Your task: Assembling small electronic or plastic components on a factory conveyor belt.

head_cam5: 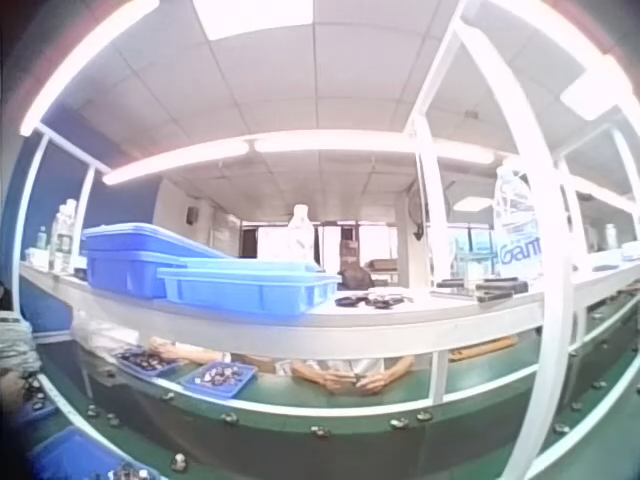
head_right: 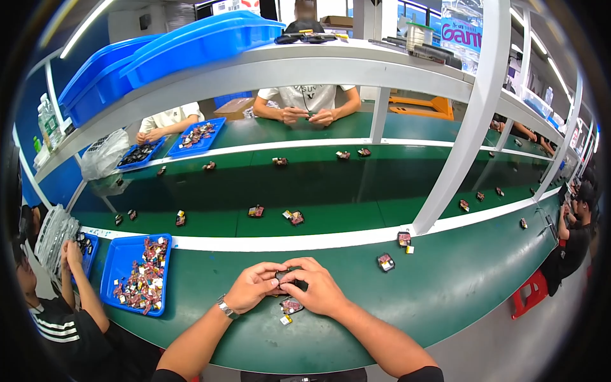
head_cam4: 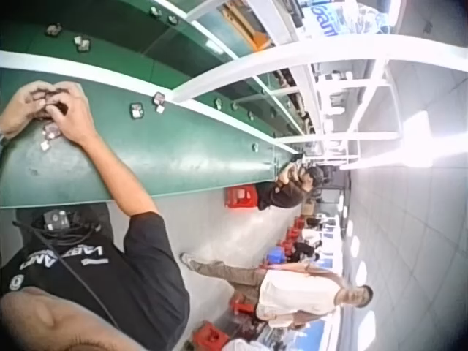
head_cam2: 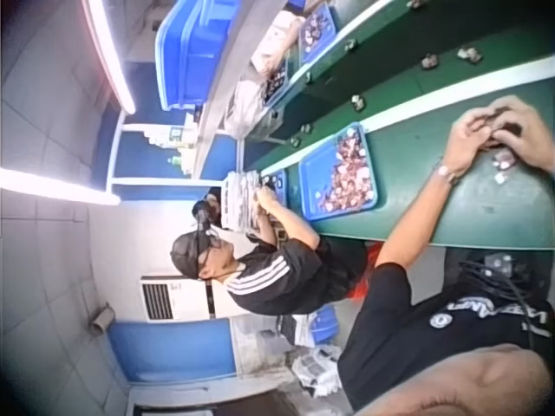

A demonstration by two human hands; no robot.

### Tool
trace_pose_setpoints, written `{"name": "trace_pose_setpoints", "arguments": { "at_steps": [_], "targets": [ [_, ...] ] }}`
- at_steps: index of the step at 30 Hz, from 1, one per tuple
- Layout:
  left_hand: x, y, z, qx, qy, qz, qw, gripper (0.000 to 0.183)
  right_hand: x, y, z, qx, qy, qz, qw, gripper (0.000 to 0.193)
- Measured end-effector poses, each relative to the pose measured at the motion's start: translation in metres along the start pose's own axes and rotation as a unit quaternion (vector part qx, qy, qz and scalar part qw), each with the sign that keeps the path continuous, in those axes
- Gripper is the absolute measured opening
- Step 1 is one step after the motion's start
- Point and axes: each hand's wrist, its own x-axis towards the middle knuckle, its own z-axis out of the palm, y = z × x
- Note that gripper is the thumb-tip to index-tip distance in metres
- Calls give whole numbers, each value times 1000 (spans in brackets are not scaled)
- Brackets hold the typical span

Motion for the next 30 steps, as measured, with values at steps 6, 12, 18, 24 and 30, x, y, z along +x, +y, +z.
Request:
{"name": "trace_pose_setpoints", "arguments": {
  "at_steps": [6,12,18,24,30],
  "targets": [
    [-1,-3,-5,-6,-1,-2,1000,33,0,-4,2,8,25,16,1000,12],
    [0,-3,-6,-19,-12,-9,1000,33,0,-2,2,59,40,21,997,12],
    [0,-4,-6,-19,-10,7,1000,33,0,-7,10,6,64,24,998,13],
    [1,-6,-7,-37,-10,-3,999,30,-1,-4,5,-9,62,-14,998,15],
    [0,-7,-9,-33,-22,3,999,33,-1,-7,4,-13,57,-3,998,19]
  ]
}}
